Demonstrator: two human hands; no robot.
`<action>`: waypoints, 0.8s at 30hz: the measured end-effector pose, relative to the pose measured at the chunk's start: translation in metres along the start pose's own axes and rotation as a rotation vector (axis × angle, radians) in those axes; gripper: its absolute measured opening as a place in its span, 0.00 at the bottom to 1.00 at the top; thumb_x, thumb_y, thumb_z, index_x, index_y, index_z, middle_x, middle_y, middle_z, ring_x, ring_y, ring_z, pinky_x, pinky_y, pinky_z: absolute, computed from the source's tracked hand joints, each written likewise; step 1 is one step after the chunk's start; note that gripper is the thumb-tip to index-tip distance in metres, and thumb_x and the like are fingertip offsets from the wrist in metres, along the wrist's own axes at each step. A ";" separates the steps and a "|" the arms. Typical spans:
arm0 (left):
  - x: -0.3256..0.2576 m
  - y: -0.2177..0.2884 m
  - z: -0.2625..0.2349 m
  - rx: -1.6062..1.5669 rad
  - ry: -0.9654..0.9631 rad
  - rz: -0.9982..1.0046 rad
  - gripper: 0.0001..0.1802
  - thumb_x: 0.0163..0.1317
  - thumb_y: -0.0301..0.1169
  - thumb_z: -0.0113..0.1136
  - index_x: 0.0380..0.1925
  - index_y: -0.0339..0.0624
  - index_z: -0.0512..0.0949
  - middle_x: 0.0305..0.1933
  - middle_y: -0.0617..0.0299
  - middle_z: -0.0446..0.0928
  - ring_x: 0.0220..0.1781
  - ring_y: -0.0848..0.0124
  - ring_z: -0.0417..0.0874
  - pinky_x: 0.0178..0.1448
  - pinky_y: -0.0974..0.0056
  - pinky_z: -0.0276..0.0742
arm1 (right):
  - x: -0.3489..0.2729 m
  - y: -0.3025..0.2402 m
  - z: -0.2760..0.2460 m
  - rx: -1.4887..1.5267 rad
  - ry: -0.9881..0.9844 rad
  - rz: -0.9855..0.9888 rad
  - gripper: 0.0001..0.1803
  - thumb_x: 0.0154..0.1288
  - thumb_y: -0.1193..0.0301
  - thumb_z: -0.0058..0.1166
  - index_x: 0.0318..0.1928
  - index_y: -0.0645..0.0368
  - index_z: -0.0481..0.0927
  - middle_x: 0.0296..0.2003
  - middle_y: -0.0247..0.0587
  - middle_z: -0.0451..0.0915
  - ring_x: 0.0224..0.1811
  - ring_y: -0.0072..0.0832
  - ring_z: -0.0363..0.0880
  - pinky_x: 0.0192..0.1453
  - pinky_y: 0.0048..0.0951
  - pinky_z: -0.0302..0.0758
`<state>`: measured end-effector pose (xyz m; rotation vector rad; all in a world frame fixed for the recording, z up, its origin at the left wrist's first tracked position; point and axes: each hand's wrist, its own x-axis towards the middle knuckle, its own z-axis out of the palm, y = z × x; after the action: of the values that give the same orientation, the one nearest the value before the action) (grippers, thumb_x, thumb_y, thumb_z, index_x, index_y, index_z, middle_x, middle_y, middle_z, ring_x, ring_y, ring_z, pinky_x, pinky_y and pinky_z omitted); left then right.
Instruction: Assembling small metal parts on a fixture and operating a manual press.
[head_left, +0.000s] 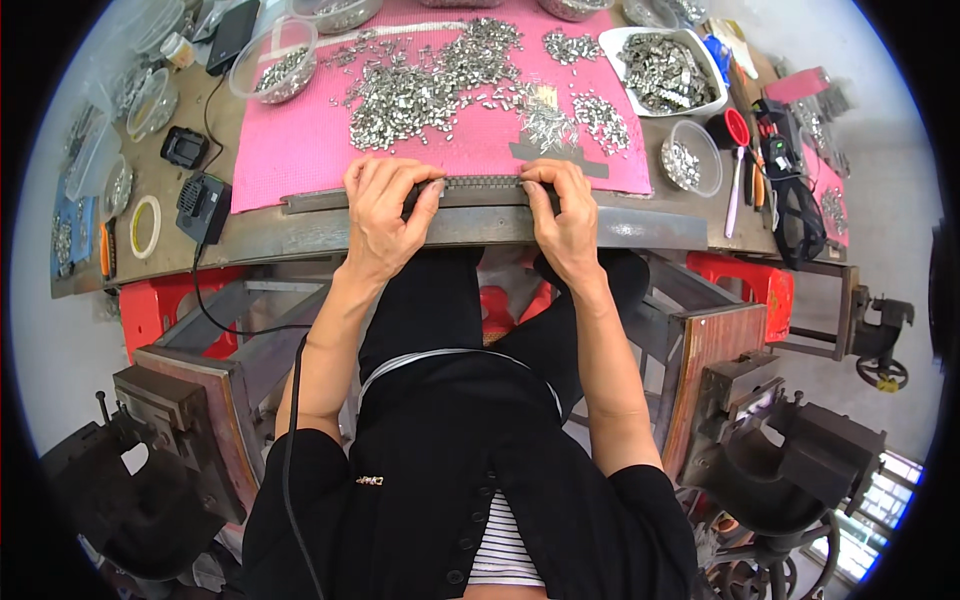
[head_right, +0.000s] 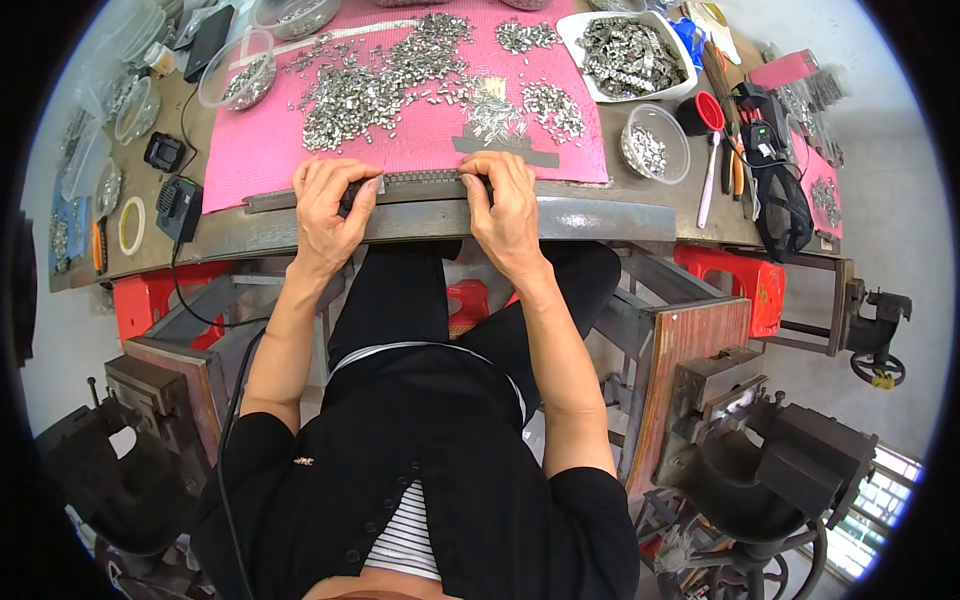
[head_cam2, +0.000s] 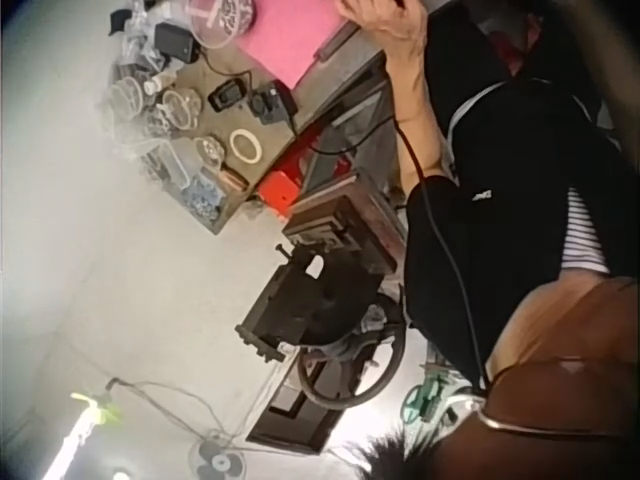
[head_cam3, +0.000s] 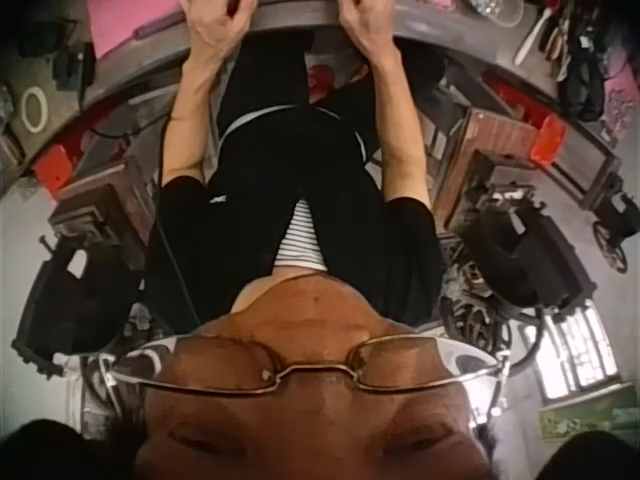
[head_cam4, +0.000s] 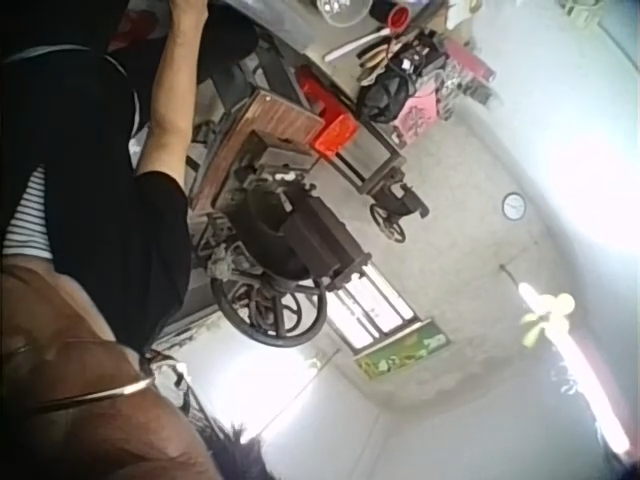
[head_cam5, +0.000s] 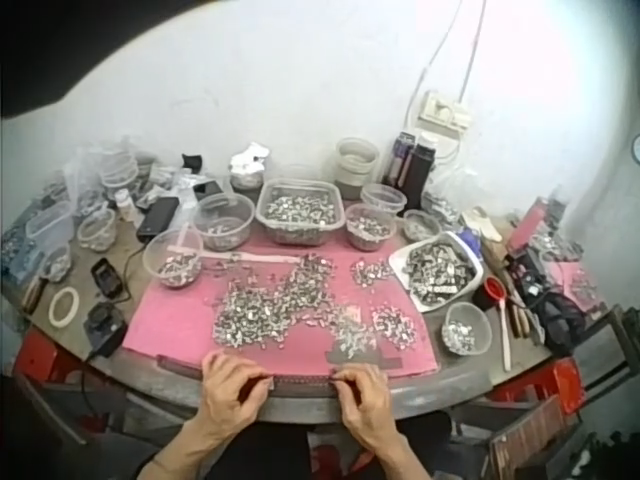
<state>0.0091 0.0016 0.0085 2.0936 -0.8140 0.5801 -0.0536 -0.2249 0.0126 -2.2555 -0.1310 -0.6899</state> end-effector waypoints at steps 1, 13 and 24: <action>0.000 0.000 0.000 0.001 0.001 -0.002 0.07 0.60 0.28 0.69 0.38 0.46 0.84 0.40 0.65 0.82 0.46 0.66 0.80 0.65 0.54 0.62 | 0.000 0.000 0.000 0.001 -0.002 -0.001 0.07 0.63 0.80 0.61 0.39 0.60 0.79 0.41 0.39 0.83 0.45 0.38 0.79 0.53 0.37 0.69; 0.003 0.004 -0.002 -0.020 -0.041 -0.094 0.07 0.62 0.27 0.67 0.40 0.44 0.85 0.41 0.64 0.83 0.48 0.65 0.82 0.71 0.47 0.58 | 0.004 0.001 -0.012 -0.216 -0.102 -0.316 0.11 0.58 0.83 0.61 0.43 0.64 0.79 0.42 0.46 0.80 0.45 0.43 0.79 0.51 0.41 0.73; 0.072 -0.034 0.033 0.373 -0.215 0.028 0.27 0.75 0.41 0.50 0.66 0.33 0.72 0.74 0.44 0.68 0.79 0.41 0.60 0.78 0.27 0.43 | 0.011 0.006 -0.022 -0.161 -0.116 -0.321 0.21 0.63 0.79 0.61 0.57 0.64 0.81 0.55 0.48 0.82 0.56 0.43 0.81 0.64 0.44 0.71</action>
<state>0.0872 -0.0340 0.0184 2.5225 -0.9111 0.5615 -0.0522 -0.2457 0.0268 -2.4570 -0.5195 -0.7573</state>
